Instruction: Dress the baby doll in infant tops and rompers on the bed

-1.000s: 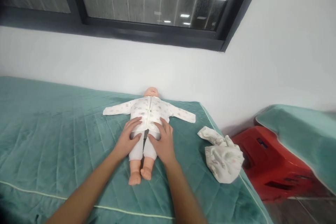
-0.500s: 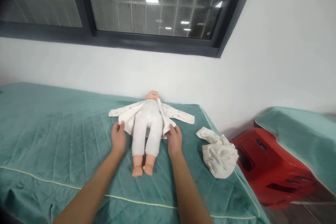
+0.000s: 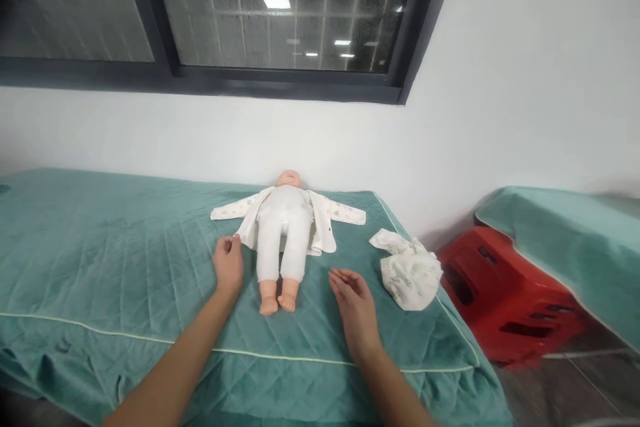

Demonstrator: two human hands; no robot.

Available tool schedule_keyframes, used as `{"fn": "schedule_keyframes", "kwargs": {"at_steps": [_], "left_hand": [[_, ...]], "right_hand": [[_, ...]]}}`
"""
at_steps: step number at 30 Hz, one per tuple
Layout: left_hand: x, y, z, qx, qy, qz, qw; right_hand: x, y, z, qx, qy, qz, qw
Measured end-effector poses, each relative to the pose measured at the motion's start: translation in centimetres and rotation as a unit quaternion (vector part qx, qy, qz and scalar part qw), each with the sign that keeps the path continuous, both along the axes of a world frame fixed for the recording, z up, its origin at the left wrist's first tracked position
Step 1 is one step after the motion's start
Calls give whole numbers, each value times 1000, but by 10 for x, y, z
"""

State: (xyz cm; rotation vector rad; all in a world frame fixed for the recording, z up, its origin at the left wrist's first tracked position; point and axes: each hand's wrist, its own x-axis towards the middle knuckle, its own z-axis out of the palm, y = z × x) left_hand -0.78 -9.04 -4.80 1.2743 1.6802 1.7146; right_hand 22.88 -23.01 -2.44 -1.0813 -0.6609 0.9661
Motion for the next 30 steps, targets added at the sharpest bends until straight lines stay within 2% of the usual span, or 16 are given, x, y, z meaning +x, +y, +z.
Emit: {"fn": "schedule_keyframes", "kwargs": {"at_steps": [2,4,5,7,9,11,13,16,17,19,21,23,26,30], "left_hand": [[1,-3,2,-21,56,-22,998],[2,-6,5,-42,115,-55,991],[3,-7,6,-55,145,-71,985],[5,-10,9,-81,204,-97,971],[7,-13,11,-104,259,-117,953],[9,-17,14,-122,307,-139,933],[10,-22,16,-133,347,-161,914],[11,-26,19,-147,390,-180,891],[11,-26,20,-151,401,-182,885],[11,-26,21,-161,418,-182,875],[12,-25,22,-169,429,-179,869],[12,-24,24,-176,436,-177,864],[14,-24,27,-183,442,-174,861],[14,-25,28,-184,443,-165,862]], "right_hand": [[16,-14,1,-31,-167,-13,985],[41,-21,3,-17,-365,-26,930],[56,-22,4,2,-463,-31,886],[86,-21,5,11,-628,-51,776],[110,-19,4,-36,-735,-81,672],[122,-17,1,-88,-788,-106,599],[119,-17,-4,-111,-810,-125,562],[89,-18,-9,-71,-822,-110,555],[75,-17,-9,-46,-820,-85,564],[44,-11,-7,-15,-800,-22,599],[16,1,-1,-30,-771,7,636],[-5,16,6,-78,-754,4,653],[-23,37,14,-129,-746,2,653],[-26,52,15,-144,-745,-11,651]]}}
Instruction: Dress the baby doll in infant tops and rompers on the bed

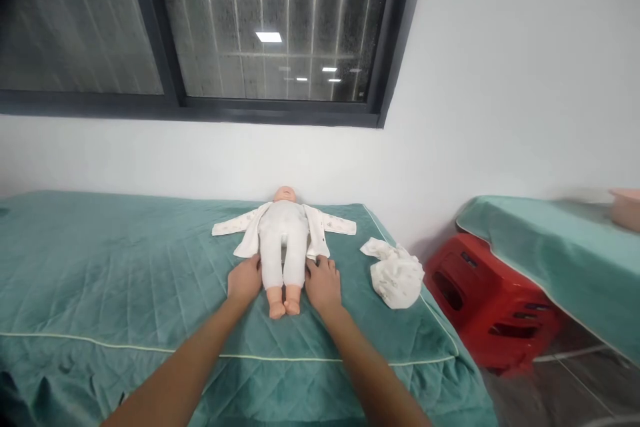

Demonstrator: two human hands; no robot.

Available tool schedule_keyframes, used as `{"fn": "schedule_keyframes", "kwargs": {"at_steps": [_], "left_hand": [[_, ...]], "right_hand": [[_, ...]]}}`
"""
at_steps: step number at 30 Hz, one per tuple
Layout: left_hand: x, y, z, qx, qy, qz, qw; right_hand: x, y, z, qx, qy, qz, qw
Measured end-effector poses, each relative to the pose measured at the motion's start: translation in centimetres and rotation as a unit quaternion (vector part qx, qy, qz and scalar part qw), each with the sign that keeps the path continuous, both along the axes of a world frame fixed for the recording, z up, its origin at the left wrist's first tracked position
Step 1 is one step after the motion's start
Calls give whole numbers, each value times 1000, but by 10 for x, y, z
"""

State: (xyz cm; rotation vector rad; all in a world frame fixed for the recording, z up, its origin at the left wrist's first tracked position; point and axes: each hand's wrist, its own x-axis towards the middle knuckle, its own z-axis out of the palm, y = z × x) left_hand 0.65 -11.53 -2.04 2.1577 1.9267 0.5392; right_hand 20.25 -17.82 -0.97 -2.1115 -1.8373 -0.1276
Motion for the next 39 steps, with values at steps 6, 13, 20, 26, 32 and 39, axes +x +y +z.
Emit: {"fn": "schedule_keyframes", "kwargs": {"at_steps": [6,13,20,26,32,39], "left_hand": [[0,0,-2,6,-3,8,1000],[-4,-3,-2,13,-20,16,1000],[-9,1,-8,32,-71,39,996],[-14,1,-12,42,-193,53,979],[-22,-29,5,23,-358,15,933],[18,-94,97,131,-383,-289,868]], "right_hand": [[18,-5,-8,37,29,-8,999],[31,-24,-11,35,13,23,999],[98,-56,1,60,-169,60,982],[173,-71,23,-13,-217,-24,976],[149,-54,83,-126,56,20,990],[28,-45,155,-61,511,88,853]]}}
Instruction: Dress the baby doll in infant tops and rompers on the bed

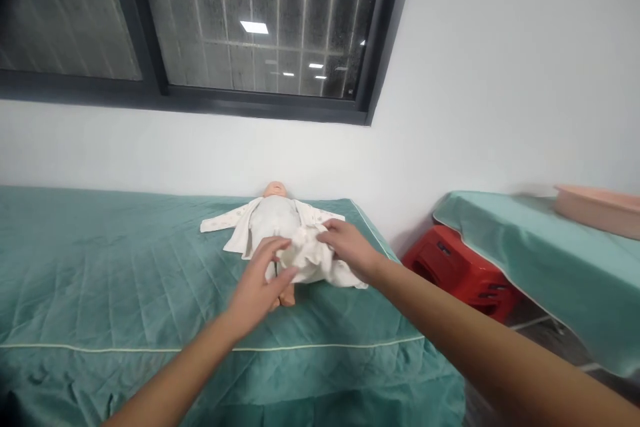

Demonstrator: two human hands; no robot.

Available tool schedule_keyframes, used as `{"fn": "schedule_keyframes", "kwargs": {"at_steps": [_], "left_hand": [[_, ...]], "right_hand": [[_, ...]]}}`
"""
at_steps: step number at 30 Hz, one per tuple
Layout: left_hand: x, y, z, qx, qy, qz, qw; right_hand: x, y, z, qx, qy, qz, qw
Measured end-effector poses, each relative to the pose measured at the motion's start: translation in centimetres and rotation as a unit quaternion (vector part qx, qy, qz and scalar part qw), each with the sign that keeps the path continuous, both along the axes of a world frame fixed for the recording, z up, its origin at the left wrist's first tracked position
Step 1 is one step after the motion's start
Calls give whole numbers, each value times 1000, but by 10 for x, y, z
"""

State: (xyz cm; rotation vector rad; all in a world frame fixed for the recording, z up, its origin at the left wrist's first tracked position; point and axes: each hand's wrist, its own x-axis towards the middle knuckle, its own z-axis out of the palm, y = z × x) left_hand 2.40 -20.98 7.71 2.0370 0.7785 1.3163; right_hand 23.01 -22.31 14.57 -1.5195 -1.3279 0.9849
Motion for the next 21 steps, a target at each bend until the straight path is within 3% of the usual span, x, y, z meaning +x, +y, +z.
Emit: {"fn": "schedule_keyframes", "kwargs": {"at_steps": [3,6,8,10,13,15,18,21], "left_hand": [[3,-7,32,82,31,14,996],[-12,-4,54,87,78,72,990],[-26,0,68,61,127,100,985],[-39,3,84,40,166,112,979],[-51,5,116,46,146,93,984],[-53,6,139,52,117,78,989],[-57,7,168,54,72,117,989],[-63,9,181,32,22,152,988]], "right_hand": [[-41,-3,25,46,108,24,993],[-58,-3,50,99,138,72,983],[-57,-1,65,133,82,94,983],[-53,0,79,181,-38,102,977],[-55,-4,98,259,-202,143,934],[-62,-9,110,268,-259,198,907],[-74,-12,126,234,-276,239,901],[-77,-8,138,245,-212,246,913]]}}
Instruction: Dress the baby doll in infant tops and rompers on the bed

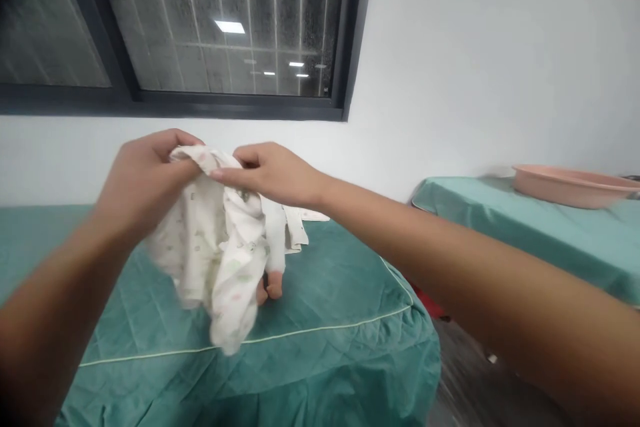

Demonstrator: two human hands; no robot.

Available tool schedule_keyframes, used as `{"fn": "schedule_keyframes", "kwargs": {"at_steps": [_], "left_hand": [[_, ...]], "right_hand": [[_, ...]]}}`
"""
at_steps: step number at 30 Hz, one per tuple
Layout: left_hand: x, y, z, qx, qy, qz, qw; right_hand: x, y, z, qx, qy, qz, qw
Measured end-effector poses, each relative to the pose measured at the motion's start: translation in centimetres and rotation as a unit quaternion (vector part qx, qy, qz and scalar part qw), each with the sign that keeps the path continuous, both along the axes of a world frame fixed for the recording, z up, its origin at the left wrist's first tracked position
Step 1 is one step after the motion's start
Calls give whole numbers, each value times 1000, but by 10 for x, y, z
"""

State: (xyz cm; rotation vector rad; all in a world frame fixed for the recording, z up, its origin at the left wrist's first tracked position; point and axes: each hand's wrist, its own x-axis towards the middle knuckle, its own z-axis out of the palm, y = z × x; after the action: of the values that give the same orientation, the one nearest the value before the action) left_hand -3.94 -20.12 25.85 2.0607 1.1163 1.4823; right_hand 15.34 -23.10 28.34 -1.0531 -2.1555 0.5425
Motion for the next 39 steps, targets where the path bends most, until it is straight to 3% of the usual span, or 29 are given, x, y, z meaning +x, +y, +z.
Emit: {"fn": "schedule_keyframes", "kwargs": {"at_steps": [4,7,9,11,14,17,19,21,25,28,31,35,37,39], "left_hand": [[-8,5,-9,-71,-21,-18,997],[-6,9,-24,-86,-6,-10,996],[-3,12,-33,-131,-28,-63,989],[0,18,-43,-207,-90,-174,959],[2,27,-64,-321,-154,-333,873],[3,33,-88,-401,-111,-401,816],[6,37,-101,-431,-76,-412,799],[9,41,-112,-430,-114,-392,805],[18,47,-132,-390,-277,-335,811],[28,45,-148,-422,-299,-307,799],[34,33,-158,-472,-279,-297,782],[29,17,-161,-499,-139,-388,762],[25,15,-161,-494,-108,-404,762],[22,19,-163,-490,-166,-369,772]], "right_hand": [[1,2,-4,-16,62,31,997],[-9,-5,-25,-49,49,34,997],[-18,-7,-41,-58,40,26,997],[-22,-4,-54,-60,78,13,995],[-15,12,-67,-66,215,-19,974],[1,32,-77,-99,352,-44,930],[13,42,-87,-133,405,-43,903],[23,45,-100,-170,402,-41,899],[32,35,-133,-282,202,-16,938],[24,27,-157,-329,104,3,938],[13,32,-173,-317,220,-46,921],[12,46,-176,-309,411,-84,853],[16,47,-174,-327,440,-70,833],[19,40,-174,-366,414,-39,832]]}}
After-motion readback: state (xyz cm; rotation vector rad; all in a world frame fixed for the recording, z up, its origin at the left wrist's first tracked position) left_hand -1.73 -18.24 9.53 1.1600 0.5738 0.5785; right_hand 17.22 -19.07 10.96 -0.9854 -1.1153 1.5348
